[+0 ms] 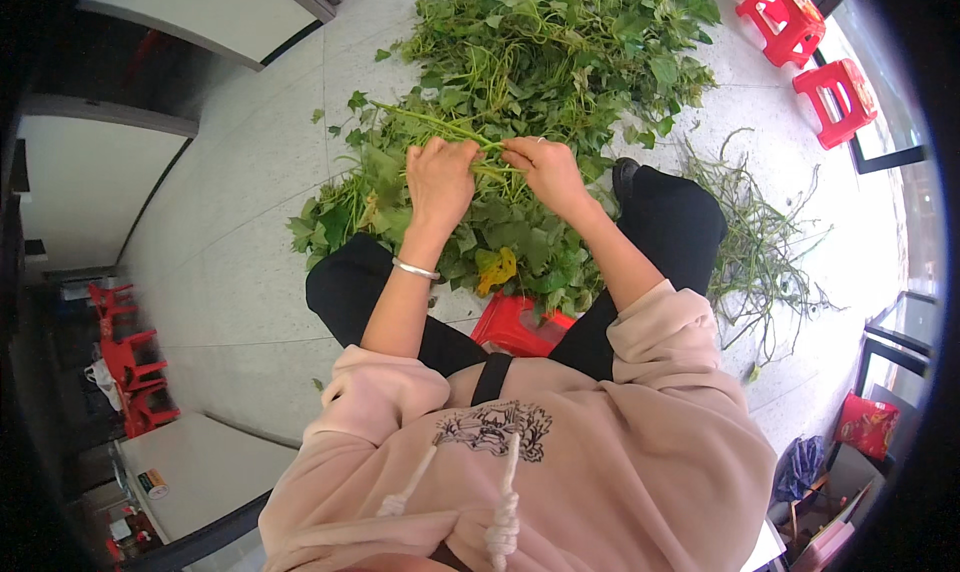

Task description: The person sits on a low red stool and sorts a large pile of leafy green vegetables by hand. They pick up stems, remove leaves, and place the cleaned portions into a red basket while discarding unwanted parts onto the floor.

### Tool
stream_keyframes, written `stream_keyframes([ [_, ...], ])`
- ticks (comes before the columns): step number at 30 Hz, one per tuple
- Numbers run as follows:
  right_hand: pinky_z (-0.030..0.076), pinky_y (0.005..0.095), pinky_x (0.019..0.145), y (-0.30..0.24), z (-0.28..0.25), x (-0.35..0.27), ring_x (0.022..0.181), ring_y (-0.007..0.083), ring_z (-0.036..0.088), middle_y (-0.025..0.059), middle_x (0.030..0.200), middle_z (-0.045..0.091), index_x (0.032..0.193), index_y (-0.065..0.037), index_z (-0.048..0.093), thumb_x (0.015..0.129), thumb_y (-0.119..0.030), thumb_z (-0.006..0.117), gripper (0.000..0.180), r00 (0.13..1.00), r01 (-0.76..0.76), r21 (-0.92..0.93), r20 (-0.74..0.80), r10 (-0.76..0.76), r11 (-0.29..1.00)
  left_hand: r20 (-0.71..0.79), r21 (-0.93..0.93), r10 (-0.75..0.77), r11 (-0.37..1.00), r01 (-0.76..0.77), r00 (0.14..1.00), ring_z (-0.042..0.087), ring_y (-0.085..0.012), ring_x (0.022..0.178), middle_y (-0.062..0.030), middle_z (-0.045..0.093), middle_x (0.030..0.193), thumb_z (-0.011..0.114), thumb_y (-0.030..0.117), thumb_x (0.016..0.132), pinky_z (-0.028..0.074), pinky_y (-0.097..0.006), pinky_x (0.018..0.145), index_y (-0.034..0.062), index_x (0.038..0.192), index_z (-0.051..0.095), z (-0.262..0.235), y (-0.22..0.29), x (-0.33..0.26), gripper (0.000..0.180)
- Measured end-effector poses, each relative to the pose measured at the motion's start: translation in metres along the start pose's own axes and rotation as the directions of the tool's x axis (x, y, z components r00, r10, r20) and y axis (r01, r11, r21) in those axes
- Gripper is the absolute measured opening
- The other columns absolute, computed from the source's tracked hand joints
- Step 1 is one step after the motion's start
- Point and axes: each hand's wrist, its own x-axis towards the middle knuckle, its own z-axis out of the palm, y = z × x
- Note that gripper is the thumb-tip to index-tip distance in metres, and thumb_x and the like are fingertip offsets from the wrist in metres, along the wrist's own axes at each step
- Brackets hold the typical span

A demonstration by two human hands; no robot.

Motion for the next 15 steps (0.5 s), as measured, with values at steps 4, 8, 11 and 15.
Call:
stream_keyframes([
  [4, 0.049, 0.0352, 0.065, 0.003, -0.011, 0.000, 0.074, 0.0295, 0.062, 0.0129, 0.083, 0.065, 0.094, -0.003, 0.066, 0.080, -0.016, 0.063, 0.020, 0.996, 0.056, -0.035, 0.071, -0.053, 0.998, 0.233, -0.044, -0.054, 0.997, 0.066, 0.971, 0.063, -0.0261, 0.074, -0.0068, 0.065, 0.086, 0.051, 0.000, 0.075, 0.049, -0.038, 0.063, 0.0105, 0.090, 0.060, -0.016, 0.001, 0.000, 0.020],
  [8, 0.049, 0.0293, 0.064, 0.028, -0.040, -0.004, 0.070, 0.0189, 0.064, 0.0100, 0.080, 0.066, 0.099, -0.003, 0.065, 0.084, -0.016, 0.060, 0.021, 0.982, -0.175, -0.095, 0.057, 0.181, 0.980, 0.048, -0.079, -0.154, 0.984, 0.157, 0.987, 0.063, -0.0286, 0.071, -0.0089, 0.065, 0.092, 0.057, 0.005, 0.077, 0.051, -0.037, 0.060, 0.0081, 0.090, 0.058, -0.048, -0.052, -0.004, 0.013],
  [11, 0.047, 0.0245, 0.063, 0.036, -0.046, -0.002, 0.067, 0.0093, 0.059, 0.0054, 0.077, 0.064, 0.106, 0.000, 0.062, 0.088, -0.014, 0.056, 0.024, 0.908, -0.415, 0.145, 0.118, 0.401, 0.898, 0.060, -0.262, -0.258, 0.928, 0.265, 0.964, 0.063, -0.0281, 0.075, -0.0090, 0.065, 0.095, 0.060, 0.008, 0.080, 0.050, -0.035, 0.066, 0.0063, 0.095, 0.061, -0.061, -0.038, 0.005, 0.015],
  [15, 0.047, 0.0257, 0.064, 0.020, -0.018, 0.004, 0.067, 0.0100, 0.057, 0.0056, 0.077, 0.063, 0.108, 0.003, 0.059, 0.090, -0.014, 0.054, 0.026, 0.915, -0.400, 0.398, 0.228, 0.333, 0.825, 0.078, -0.533, -0.201, 0.819, 0.211, 0.976, 0.061, -0.0331, 0.079, -0.0156, 0.064, 0.094, 0.061, 0.013, 0.080, 0.050, -0.037, 0.069, 0.0053, 0.097, 0.064, -0.019, -0.001, 0.001, 0.019],
])
